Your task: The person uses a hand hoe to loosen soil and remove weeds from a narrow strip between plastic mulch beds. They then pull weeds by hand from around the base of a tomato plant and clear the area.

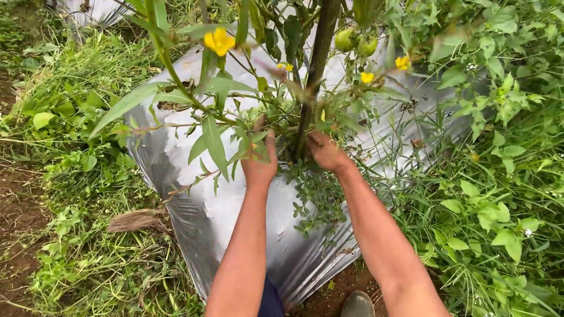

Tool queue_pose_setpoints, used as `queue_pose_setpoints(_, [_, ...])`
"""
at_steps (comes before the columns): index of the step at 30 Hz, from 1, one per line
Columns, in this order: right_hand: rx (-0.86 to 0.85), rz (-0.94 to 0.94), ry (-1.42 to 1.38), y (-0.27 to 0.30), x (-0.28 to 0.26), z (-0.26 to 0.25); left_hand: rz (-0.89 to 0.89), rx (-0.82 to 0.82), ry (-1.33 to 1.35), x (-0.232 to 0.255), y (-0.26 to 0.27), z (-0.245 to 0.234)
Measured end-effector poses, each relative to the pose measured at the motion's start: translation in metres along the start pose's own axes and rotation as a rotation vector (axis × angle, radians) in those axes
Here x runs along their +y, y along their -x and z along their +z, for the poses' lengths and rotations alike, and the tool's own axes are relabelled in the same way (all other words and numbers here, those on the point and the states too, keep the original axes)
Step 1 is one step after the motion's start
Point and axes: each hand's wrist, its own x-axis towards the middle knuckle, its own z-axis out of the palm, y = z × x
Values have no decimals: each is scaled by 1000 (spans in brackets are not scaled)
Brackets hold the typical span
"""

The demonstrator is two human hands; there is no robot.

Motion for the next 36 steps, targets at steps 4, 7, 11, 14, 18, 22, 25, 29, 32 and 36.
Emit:
queue_pose_setpoints(4, [-84, -194, -275, 17, -44, -11, -25, -76, 21, 7, -1, 4])
queue_pose_setpoints(7, [-357, -178, -860, -15, 70, 9, -28, -92, 87, 6, 4, -9])
queue_pose_setpoints(11, [-1129, 367, -2276, -72, 264, 65, -45, -29, 50, -2, 5, -12])
queue_pose_setpoints(14, [188, 140, -1230, -12, 149, 33, -126, 10, 156, -72, 9, -1])
queue_pose_setpoints(18, [536, 437, -780, 14, 59, 12, 32, -41, 80, -24, 7, -15])
queue_pose_setpoints(22, [416, 227, -426, 16, 72, 25, -55, -22, 26, -15, 13, -6])
queue_pose_setpoints(25, [342, 171, -195, -6, 108, 38, -2, -22, 150, -34, 10, -4])
queue_pose_setpoints(29, [536, 424, -797, -51, 182, 62, 31, -88, 397, -52, 1, 3])
queue_pose_setpoints(32, [577, 669, -545, -8, -8, 11, -179, 19, 210, -16, 0, -13])
queue_pose_setpoints(36, [539, 507, -585, -21, 77, 34, -58, -45, 164, -12, 1, -21])
